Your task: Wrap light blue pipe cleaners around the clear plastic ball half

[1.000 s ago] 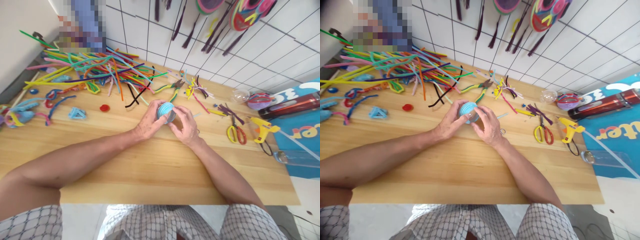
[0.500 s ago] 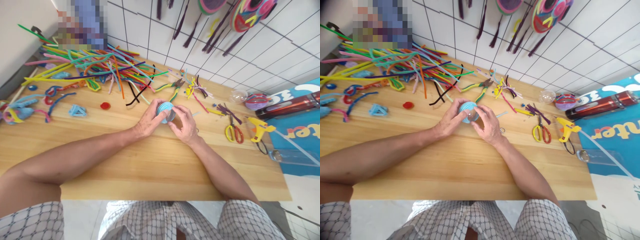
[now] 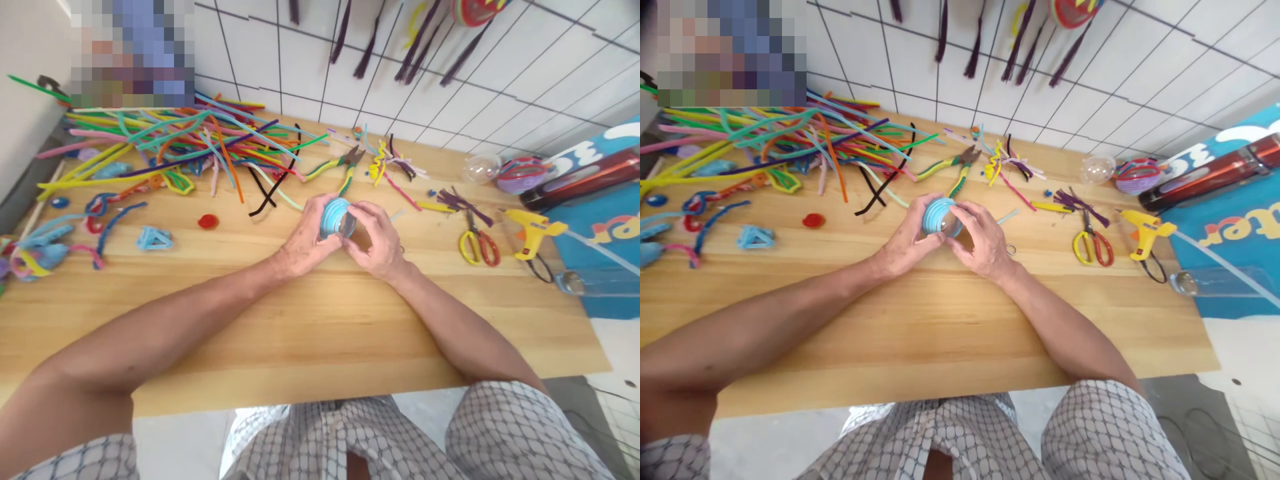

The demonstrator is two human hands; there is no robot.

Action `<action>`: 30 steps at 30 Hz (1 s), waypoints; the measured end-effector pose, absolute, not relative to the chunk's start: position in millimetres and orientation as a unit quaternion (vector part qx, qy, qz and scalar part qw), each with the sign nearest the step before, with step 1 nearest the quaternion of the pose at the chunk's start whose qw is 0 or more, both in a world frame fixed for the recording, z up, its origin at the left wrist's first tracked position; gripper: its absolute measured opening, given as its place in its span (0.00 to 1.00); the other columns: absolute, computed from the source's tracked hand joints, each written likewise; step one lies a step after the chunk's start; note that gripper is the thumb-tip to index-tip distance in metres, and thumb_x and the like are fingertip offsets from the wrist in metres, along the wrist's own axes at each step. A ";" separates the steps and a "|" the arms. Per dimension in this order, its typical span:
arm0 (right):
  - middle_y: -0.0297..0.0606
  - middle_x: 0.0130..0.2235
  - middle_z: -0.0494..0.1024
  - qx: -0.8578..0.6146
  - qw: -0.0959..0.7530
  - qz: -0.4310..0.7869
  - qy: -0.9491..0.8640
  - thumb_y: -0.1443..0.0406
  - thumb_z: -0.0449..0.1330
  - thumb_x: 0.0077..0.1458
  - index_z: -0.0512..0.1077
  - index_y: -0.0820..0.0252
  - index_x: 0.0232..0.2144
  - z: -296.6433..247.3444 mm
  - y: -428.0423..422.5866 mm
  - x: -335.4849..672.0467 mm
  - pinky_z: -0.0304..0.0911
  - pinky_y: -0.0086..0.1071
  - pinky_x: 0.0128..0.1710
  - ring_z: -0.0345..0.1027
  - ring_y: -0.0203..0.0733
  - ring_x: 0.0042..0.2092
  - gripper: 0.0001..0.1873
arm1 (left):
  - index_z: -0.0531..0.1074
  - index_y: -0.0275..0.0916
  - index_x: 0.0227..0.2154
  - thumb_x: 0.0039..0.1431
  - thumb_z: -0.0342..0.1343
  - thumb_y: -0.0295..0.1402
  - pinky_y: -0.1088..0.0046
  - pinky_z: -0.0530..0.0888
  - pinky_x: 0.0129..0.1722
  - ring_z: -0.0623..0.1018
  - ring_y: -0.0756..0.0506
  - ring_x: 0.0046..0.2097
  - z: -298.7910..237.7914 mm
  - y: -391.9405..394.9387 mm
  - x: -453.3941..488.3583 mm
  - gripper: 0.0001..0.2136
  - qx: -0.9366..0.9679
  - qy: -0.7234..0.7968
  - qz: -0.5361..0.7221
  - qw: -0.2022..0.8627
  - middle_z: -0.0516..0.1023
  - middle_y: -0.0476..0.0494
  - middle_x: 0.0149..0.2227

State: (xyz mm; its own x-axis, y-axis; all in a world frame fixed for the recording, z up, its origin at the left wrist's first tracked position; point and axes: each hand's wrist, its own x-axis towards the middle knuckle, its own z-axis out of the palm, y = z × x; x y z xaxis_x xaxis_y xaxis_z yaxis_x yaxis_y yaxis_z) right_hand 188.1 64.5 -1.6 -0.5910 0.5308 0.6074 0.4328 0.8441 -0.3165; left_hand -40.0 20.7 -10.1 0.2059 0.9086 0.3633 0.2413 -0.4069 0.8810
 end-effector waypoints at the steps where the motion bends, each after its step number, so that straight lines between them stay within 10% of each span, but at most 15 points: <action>1: 0.53 0.64 0.77 -0.269 0.364 0.061 -0.889 0.57 0.66 0.68 0.64 0.50 0.73 -1.4 64.3 188.1 0.75 0.64 0.64 0.75 0.63 0.65 0.34 | 0.58 0.44 0.71 0.69 0.62 0.44 0.46 0.68 0.74 0.68 0.32 0.73 -11.3 21.1 -40.1 0.33 0.694 0.413 0.473 0.352 0.65 0.31 0.71; 30: 0.49 0.66 0.76 -0.276 0.367 0.077 -0.885 0.56 0.62 0.71 0.66 0.48 0.71 -2.8 64.3 185.9 0.73 0.63 0.67 0.73 0.61 0.67 0.30 | 0.57 0.42 0.72 0.70 0.61 0.47 0.47 0.63 0.78 0.67 0.32 0.74 -19.0 25.7 -40.8 0.34 0.687 0.414 0.481 0.353 0.64 0.30 0.72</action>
